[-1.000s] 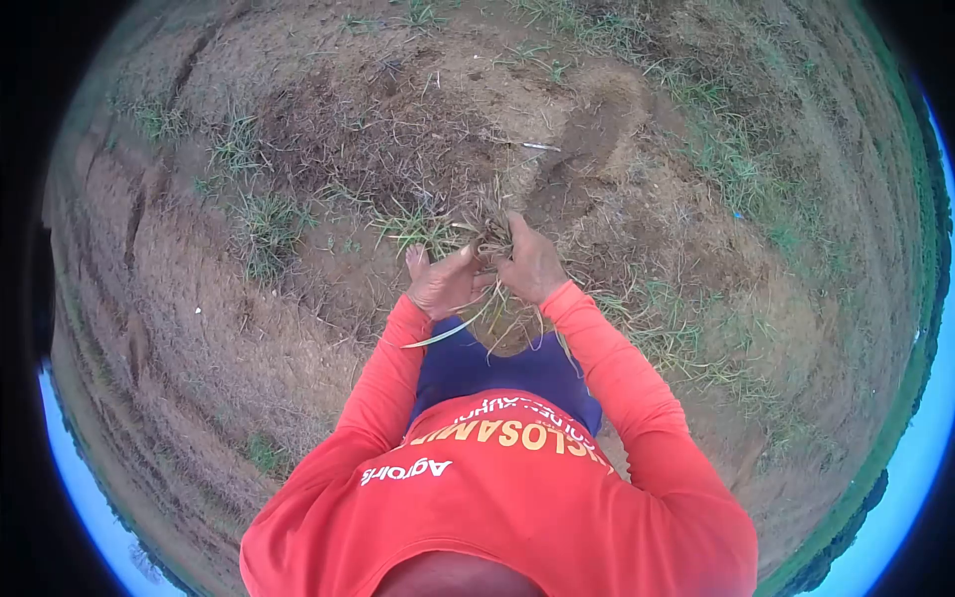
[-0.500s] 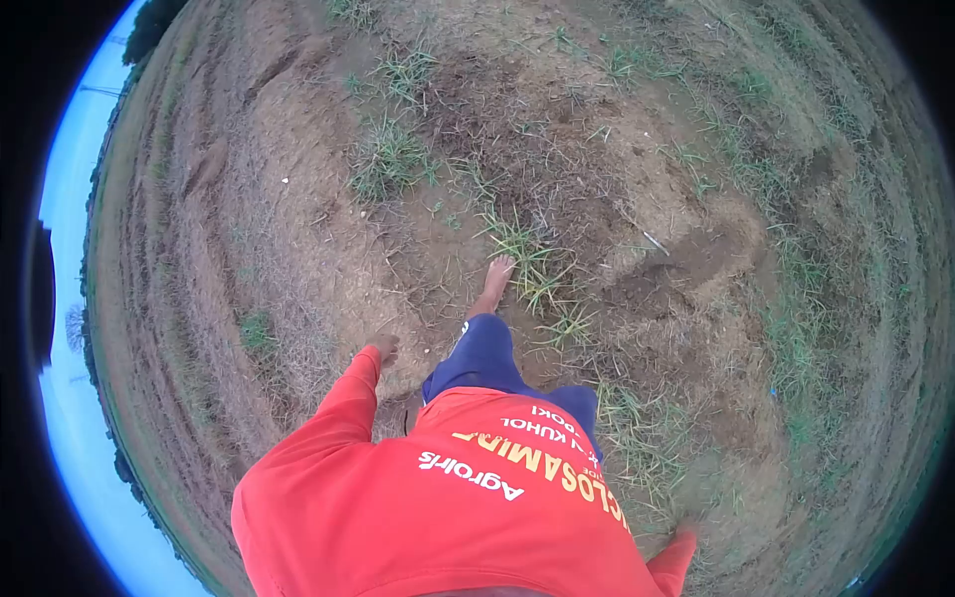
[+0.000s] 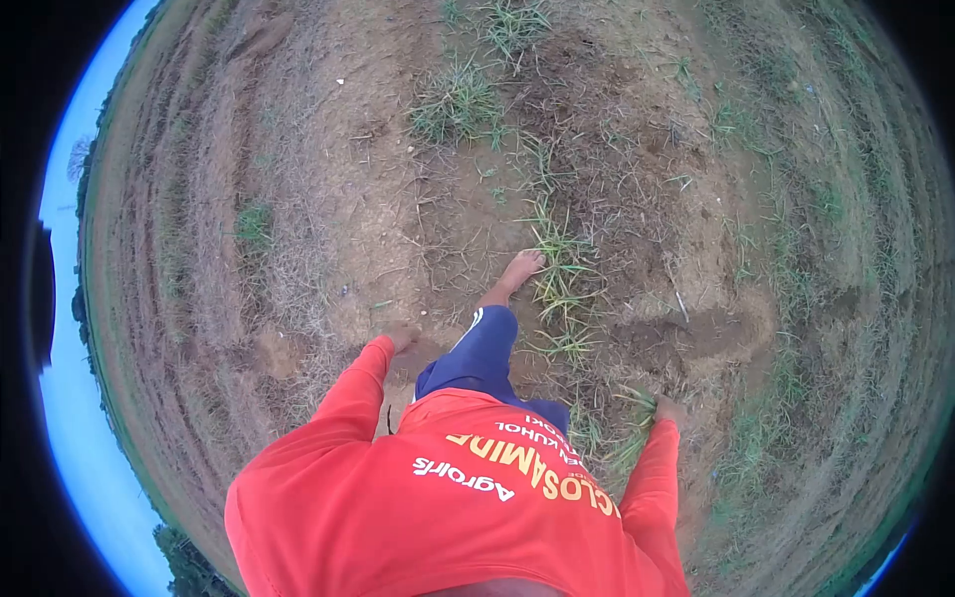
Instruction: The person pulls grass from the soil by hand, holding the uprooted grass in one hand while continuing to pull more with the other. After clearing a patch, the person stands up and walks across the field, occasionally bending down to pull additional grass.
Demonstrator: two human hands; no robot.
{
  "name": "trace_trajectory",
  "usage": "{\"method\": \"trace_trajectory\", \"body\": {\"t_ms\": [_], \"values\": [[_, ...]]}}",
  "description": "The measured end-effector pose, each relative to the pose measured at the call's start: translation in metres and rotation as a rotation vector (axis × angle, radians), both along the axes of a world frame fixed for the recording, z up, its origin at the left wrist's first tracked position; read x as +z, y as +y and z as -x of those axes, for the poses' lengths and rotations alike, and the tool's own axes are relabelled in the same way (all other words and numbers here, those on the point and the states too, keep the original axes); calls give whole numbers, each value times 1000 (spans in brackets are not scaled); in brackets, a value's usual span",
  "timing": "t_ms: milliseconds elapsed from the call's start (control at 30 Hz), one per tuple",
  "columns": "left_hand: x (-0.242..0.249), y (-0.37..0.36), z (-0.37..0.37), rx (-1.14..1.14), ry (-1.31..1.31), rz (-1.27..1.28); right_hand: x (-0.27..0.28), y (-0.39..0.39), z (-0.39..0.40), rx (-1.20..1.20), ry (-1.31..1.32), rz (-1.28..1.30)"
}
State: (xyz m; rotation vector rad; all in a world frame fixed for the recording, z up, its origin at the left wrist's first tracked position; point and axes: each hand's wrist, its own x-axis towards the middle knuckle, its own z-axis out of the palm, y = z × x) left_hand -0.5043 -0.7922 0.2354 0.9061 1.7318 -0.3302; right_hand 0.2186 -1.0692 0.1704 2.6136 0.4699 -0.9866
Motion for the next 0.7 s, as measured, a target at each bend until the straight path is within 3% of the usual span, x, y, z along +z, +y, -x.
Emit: {"method": "trace_trajectory", "body": {"t_ms": [100,133,167,200,233,267,300,367,467,533,633,667,700], "values": [[26,12,7,92,-21,50,83,248,125,-408,285,-584],[24,10,14,137,-19,22,-35,281,116,-282,141,-665],[20,7,23,181,-13,-12,75,370,180,-245,271,-665],[17,7,30,223,-11,-46,65,425,204,-317,502,-808],[21,11,35,225,14,-39,104,484,238,-350,740,-779],[37,21,33,223,33,-28,88,536,258,-339,779,-787],[44,25,31,218,50,-15,118,574,289,-252,625,-945],[25,24,43,258,54,-71,192,623,312,-318,842,-1060],[9,17,50,274,41,-43,198,618,282,-219,1112,-912],[1,29,43,251,35,-24,176,566,254,-263,991,-790],[-3,41,19,170,21,-12,61,415,176,-343,807,-647],[-2,49,8,133,-8,-12,31,344,146,-110,564,-545],[-1,55,-3,89,-38,-14,6,259,111,-383,776,-488]]}}
